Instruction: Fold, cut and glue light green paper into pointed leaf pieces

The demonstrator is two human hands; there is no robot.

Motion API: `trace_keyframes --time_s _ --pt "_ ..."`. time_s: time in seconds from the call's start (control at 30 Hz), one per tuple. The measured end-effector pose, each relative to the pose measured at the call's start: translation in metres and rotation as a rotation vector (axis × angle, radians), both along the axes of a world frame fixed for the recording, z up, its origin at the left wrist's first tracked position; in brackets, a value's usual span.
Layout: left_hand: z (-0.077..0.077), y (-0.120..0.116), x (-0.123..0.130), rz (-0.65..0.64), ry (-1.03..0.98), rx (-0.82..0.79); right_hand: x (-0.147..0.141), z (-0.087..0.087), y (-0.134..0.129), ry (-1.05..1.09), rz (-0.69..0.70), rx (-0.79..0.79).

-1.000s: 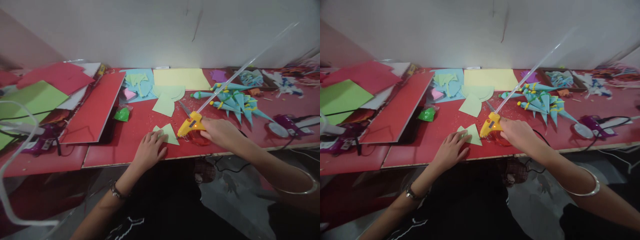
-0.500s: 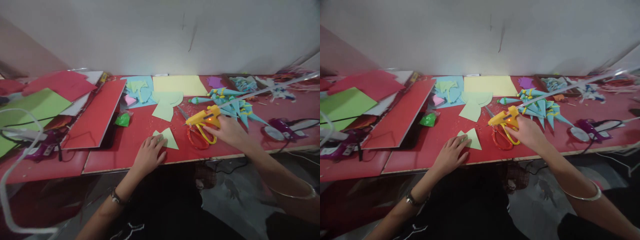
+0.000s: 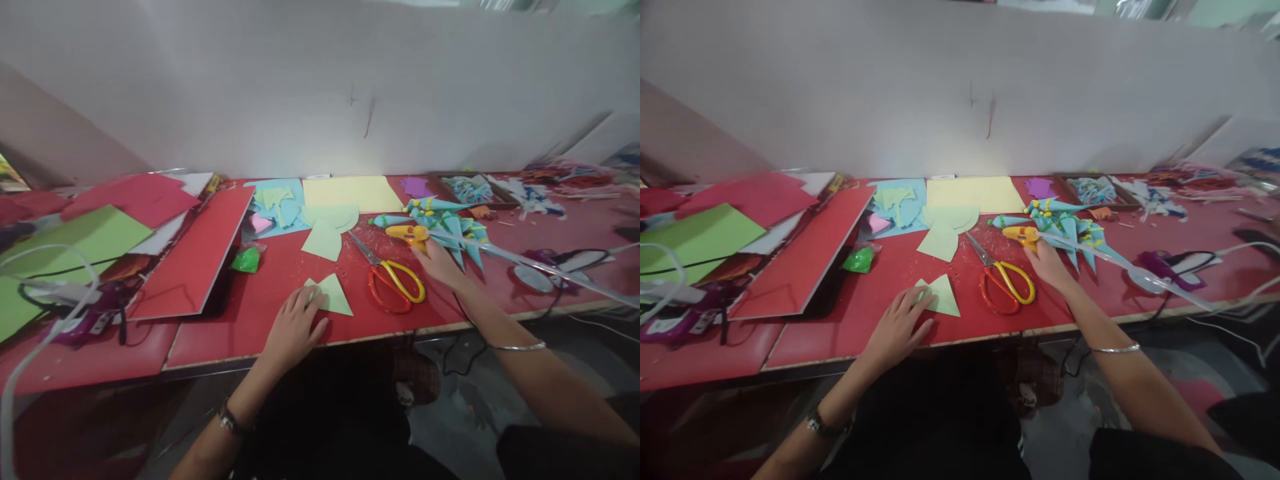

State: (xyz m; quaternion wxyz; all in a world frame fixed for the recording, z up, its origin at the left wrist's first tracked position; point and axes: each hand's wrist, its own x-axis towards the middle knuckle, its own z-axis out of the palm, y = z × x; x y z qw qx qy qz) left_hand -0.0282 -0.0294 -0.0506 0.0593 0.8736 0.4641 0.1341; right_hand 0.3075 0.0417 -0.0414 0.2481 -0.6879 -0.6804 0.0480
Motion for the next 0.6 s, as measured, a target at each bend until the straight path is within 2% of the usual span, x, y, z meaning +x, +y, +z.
trace_keyframes --time_s 0.13,0.23,0.33,0.43,0.6 --pt "-0.002 0.006 0.003 0.11 -0.046 0.031 0.011 0.0 -0.007 0.096 0.018 -0.076" --pt "0.0 0.011 0.007 0.202 -0.007 0.023 0.014 -0.001 -0.011 0.16 0.0 -0.114" --pt "0.007 0.014 0.011 0.213 0.048 -0.026 0.013 -0.001 -0.011 0.212 -0.027 -0.107" --pt "0.012 0.015 0.013 0.193 0.059 -0.058 0.008 -0.002 -0.007 0.227 0.015 -0.062" --pt "0.01 0.017 0.011 0.267 0.03 -0.005 -0.003 -0.005 0.0 0.195 0.063 -0.071"
